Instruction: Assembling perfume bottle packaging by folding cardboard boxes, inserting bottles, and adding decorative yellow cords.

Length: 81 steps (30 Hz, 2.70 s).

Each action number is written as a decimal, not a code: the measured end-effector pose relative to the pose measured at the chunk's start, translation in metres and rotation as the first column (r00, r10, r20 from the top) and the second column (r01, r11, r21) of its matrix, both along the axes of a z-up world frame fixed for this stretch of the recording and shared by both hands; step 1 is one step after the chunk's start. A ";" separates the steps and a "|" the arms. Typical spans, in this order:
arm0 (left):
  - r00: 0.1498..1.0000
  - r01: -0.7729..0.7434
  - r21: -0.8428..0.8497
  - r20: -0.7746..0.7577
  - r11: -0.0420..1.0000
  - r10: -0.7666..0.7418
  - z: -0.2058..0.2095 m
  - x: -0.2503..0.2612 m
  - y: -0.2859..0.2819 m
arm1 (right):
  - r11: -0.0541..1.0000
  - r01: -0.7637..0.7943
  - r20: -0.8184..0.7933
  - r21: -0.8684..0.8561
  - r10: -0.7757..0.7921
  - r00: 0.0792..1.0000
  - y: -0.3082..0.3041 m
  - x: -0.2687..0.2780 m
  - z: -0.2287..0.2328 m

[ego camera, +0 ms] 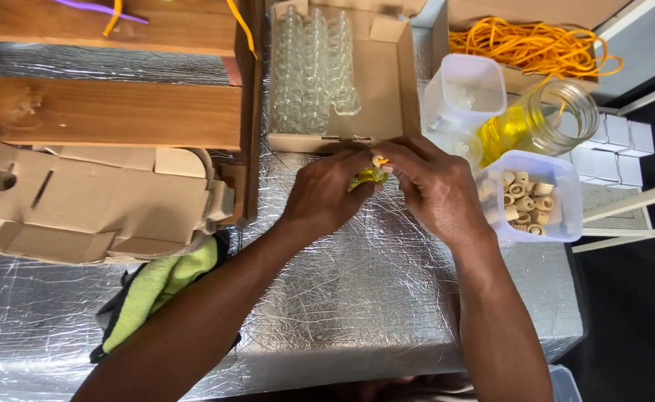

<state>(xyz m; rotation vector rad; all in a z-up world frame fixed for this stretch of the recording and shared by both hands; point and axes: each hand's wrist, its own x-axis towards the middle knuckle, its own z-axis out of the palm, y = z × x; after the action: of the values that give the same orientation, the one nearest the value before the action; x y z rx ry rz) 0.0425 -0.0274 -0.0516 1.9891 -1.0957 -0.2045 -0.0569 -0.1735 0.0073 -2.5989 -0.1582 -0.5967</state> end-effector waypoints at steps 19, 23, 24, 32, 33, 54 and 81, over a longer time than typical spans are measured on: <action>0.995 -0.032 -0.208 -0.102 0.978 0.011 -0.015 -0.003 0.004 | 0.990 -0.129 -0.005 0.058 0.130 0.992 -0.003 -0.009 0.004; 0.996 -0.027 -0.205 -0.091 0.978 0.008 -0.015 -0.003 0.003 | 0.998 -0.057 -0.033 -0.039 0.056 0.998 -0.009 -0.011 -0.004; 0.997 -0.016 -0.200 -0.079 0.980 0.001 -0.014 -0.004 0.003 | 0.998 -0.032 -0.045 -0.055 0.029 0.999 -0.012 -0.012 -0.009; 1.000 -0.023 -0.206 -0.012 0.978 0.021 -0.028 0.002 -0.005 | 0.984 -0.060 -0.077 -0.168 0.048 0.996 0.002 -0.013 0.007; 1.000 0.005 -0.272 0.019 0.962 0.001 -0.029 0.003 -0.004 | 0.968 -0.114 -0.079 -0.223 0.098 0.992 -0.002 -0.012 0.002; 0.995 0.047 -0.236 0.100 0.971 -0.024 -0.045 0.008 -0.009 | 0.940 0.024 -0.038 -0.341 -0.039 0.999 -0.006 -0.014 -0.011; 0.988 0.053 -0.231 0.154 0.971 -0.017 -0.042 0.008 -0.008 | 0.954 -0.067 -0.104 -0.292 0.038 0.994 -0.003 -0.011 -0.013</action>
<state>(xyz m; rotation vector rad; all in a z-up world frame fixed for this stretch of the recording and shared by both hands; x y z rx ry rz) 0.0509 -0.0355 -0.0934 1.7963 -1.1931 0.0573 -0.0679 -0.1766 -0.0053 -2.8953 -0.3050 -0.4551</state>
